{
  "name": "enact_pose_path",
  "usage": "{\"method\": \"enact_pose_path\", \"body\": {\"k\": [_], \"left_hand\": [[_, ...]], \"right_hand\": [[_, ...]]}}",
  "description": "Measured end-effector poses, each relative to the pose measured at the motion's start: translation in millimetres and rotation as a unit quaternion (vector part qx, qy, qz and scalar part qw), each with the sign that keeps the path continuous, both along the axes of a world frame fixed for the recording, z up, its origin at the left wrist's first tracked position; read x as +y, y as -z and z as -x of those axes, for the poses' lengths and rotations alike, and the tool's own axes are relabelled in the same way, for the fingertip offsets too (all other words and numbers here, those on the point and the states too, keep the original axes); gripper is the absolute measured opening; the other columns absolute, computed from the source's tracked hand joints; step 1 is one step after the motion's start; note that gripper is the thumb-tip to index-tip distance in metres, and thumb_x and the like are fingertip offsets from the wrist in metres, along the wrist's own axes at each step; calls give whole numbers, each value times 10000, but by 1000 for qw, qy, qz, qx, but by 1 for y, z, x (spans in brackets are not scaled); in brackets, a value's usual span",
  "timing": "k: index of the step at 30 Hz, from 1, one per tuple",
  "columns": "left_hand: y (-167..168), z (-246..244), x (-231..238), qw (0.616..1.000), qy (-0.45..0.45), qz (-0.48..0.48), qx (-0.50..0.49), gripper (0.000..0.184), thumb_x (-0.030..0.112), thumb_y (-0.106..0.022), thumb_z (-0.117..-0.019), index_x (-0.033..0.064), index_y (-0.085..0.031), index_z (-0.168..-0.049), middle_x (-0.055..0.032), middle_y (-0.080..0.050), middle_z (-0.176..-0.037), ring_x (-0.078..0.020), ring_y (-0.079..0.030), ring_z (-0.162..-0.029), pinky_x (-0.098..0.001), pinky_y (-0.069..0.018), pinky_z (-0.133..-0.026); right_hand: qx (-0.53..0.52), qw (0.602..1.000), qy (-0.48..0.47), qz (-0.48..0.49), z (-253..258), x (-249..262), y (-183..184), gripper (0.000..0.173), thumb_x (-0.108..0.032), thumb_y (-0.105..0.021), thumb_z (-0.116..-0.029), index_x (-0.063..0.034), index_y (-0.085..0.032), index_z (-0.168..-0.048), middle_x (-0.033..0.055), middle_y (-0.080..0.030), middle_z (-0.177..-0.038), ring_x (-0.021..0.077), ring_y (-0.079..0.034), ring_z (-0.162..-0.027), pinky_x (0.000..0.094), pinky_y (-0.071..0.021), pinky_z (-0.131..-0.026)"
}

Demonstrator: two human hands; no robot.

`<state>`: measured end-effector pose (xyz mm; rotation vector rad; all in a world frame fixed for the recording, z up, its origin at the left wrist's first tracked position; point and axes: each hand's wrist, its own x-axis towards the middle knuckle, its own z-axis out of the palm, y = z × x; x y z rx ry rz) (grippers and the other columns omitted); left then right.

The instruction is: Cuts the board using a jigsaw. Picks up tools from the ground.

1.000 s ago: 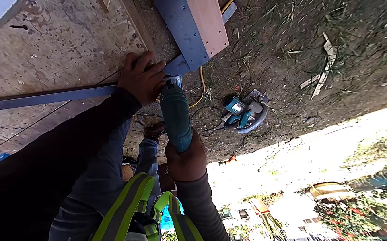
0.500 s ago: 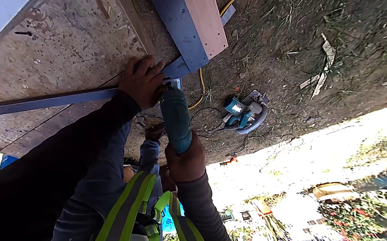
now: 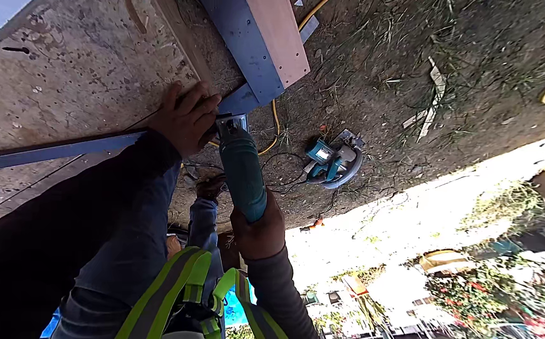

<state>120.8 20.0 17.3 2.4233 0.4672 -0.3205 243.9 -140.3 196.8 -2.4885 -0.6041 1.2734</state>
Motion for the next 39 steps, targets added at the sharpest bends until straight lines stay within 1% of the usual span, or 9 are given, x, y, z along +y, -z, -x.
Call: {"method": "enact_pose_path", "body": {"k": [2,4,8,10,15,19,26,30,39], "left_hand": [[2,0,-1,1000,-8,-2,-3,391,392,-540,-1032,33,-668,-1122,-111,-482,-1576,-356,-326,-1526,-650,-168,-1212],[2,1,-1,1000,-8,-12,-8,378,389,-539,-1035,36,-663,-1089,-107,-487,-1573,-347,-339,-1522,-638,-172,-1213],[1,1,0,1000,-4,-12,-3,369,390,-545,-1030,41,-661,-1063,-101,-484,-1577,-344,-335,-1524,-636,-165,-1213],[0,-1,1,1000,1,-11,3,361,381,-545,-1031,39,-658,-1056,-100,-476,-1584,-347,-327,-1528,-639,-162,-1212],[1,-1,0,1000,1,-19,-7,323,357,-550,-1026,51,-655,-1029,-95,-493,-1570,-345,-337,-1522,-646,-169,-1207],[0,-1,2,1000,9,-14,1,309,350,-572,-1012,53,-655,-1035,-95,-484,-1578,-355,-328,-1525,-656,-166,-1204],[-3,-3,3,1000,15,-9,13,299,340,-567,-1017,53,-651,-1018,-99,-480,-1580,-356,-316,-1530,-665,-158,-1201],[-3,-3,3,1000,16,-1,16,285,333,-572,-1011,61,-657,-1026,-90,-475,-1584,-360,-308,-1533,-673,-146,-1202],[-3,-3,3,1000,18,-8,10,268,318,-581,-1004,61,-653,-1022,-97,-484,-1575,-363,-308,-1532,-673,-154,-1198]], "right_hand": [[-3,1000,7,-10,1,-2,2,461,-184,-708,-760,101,-664,-1119,151,-712,-919,162,-691,-767,332,-587,-696],[-8,1000,6,-9,2,-1,1,444,-193,-715,-756,88,-667,-1096,133,-709,-898,139,-683,-748,310,-582,-682],[-11,1000,-1,-18,0,1,2,434,-197,-707,-750,82,-665,-1080,118,-700,-863,120,-671,-713,290,-573,-652],[-5,1000,-4,-17,-3,3,1,446,-197,-703,-754,85,-664,-1097,119,-700,-870,128,-670,-719,298,-573,-657],[-8,1000,-9,-16,-5,6,1,412,-198,-703,-756,70,-675,-1067,108,-692,-848,132,-663,-702,307,-569,-640],[-15,1000,-13,-22,-6,8,1,419,-197,-702,-757,71,-675,-1078,110,-692,-846,128,-661,-699,296,-566,-638],[-15,999,-14,-30,-7,8,2,417,-197,-704,-758,77,-668,-1071,111,-695,-864,114,-660,-700,278,-567,-640],[-11,1000,-12,-24,-8,10,1,424,-186,-710,-750,73,-667,-1083,117,-698,-870,121,-664,-706,286,-570,-641],[-13,999,-18,-24,-8,10,1,424,-190,-701,-754,70,-667,-1086,113,-698,-859,135,-663,-699,311,-567,-635]]}}
